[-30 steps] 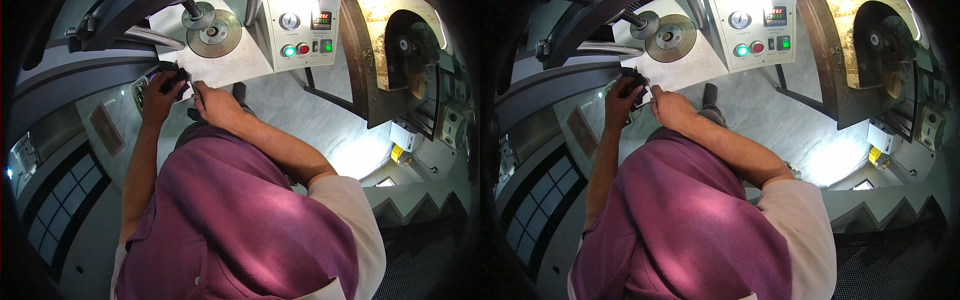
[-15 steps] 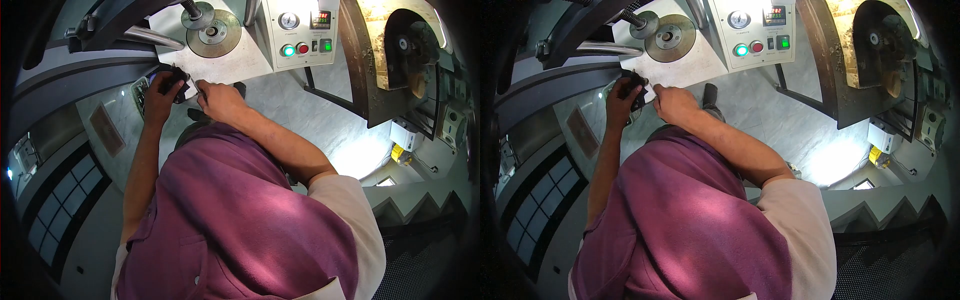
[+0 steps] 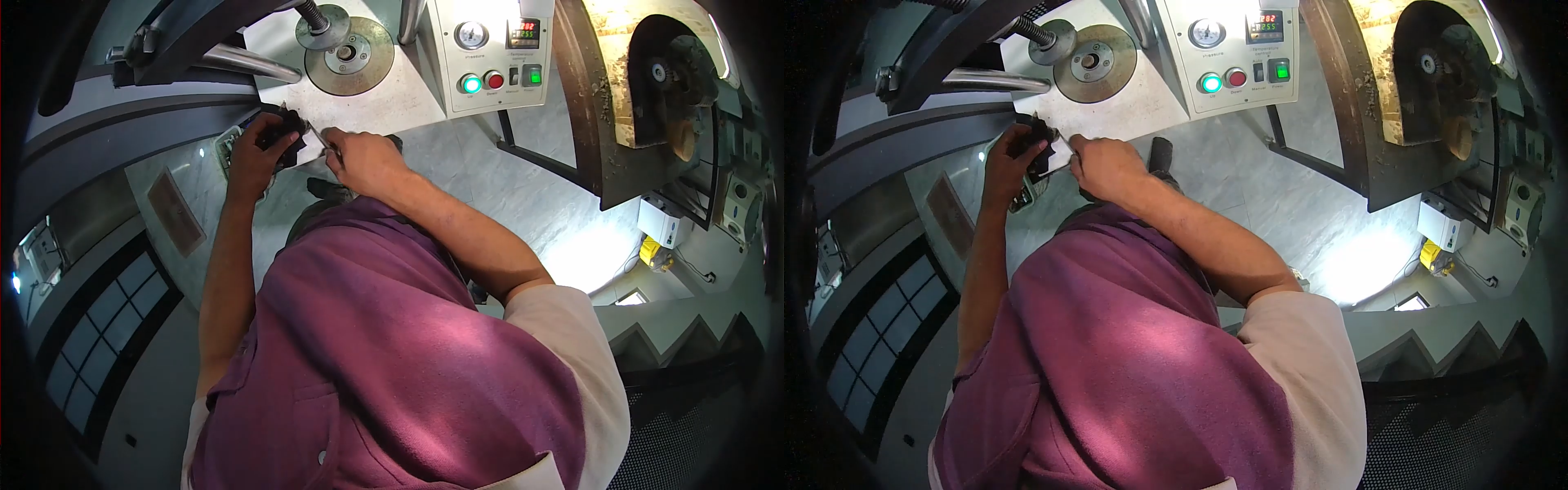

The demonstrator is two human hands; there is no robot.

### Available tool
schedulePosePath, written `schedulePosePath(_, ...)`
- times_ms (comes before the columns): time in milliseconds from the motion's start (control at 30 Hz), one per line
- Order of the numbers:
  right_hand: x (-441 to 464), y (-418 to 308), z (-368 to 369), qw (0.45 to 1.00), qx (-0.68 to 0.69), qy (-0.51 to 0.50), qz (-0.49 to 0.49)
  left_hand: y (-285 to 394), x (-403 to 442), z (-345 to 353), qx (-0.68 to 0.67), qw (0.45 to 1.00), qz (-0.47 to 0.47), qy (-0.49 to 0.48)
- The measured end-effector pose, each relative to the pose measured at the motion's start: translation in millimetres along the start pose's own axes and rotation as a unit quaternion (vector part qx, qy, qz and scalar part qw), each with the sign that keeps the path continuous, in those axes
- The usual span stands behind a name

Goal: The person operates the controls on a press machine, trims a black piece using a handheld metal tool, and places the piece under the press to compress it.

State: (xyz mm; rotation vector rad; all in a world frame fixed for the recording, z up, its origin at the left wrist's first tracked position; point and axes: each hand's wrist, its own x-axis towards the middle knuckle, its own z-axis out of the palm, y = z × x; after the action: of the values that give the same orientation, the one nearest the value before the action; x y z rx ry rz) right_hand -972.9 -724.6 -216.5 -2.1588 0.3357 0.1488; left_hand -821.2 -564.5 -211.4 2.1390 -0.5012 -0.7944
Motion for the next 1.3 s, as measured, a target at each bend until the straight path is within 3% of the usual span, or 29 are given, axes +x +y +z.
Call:
schedulePosePath(167,-2,0,11,1.0,-0.014,0.013,-0.018,-3,0,2,-0.012,1.0,0.008,0.014)
schedulePosePath(333,-1,-3,16,0.999,0.034,0.008,0.025,1,-1,3,-0.023,1.0,-0.002,0.01)
schedulePosePath(500,0,-2,22,0.998,0.05,0.025,-0.008,7,-5,5,-0.001,0.999,-0.023,0.021)
schedulePosePath(900,1,0,21,0.997,0.069,0.02,0.015,-6,-17,20,-0.122,0.99,-0.051,0.042)
schedulePosePath(967,-2,-3,20,0.996,0.081,0.028,0.026,-14,-20,21,0.006,0.988,0.05,0.145)
schedulePosePath(1000,-3,-6,18,0.996,0.085,0.027,0.028,-10,-22,21,0.006,0.988,0.049,0.144)
schedulePosePath(1067,-5,-8,18,0.995,0.089,0.025,0.031,-2,-22,18,0.048,0.977,0.132,0.162)
schedulePosePath(1167,-3,-7,27,0.995,0.094,0.012,0.035,5,-15,14,0.021,0.985,0.139,0.099)
schedulePosePath(1300,-2,-4,28,0.996,0.079,0.0,0.037,-6,-6,15,0.066,0.985,0.128,0.095)
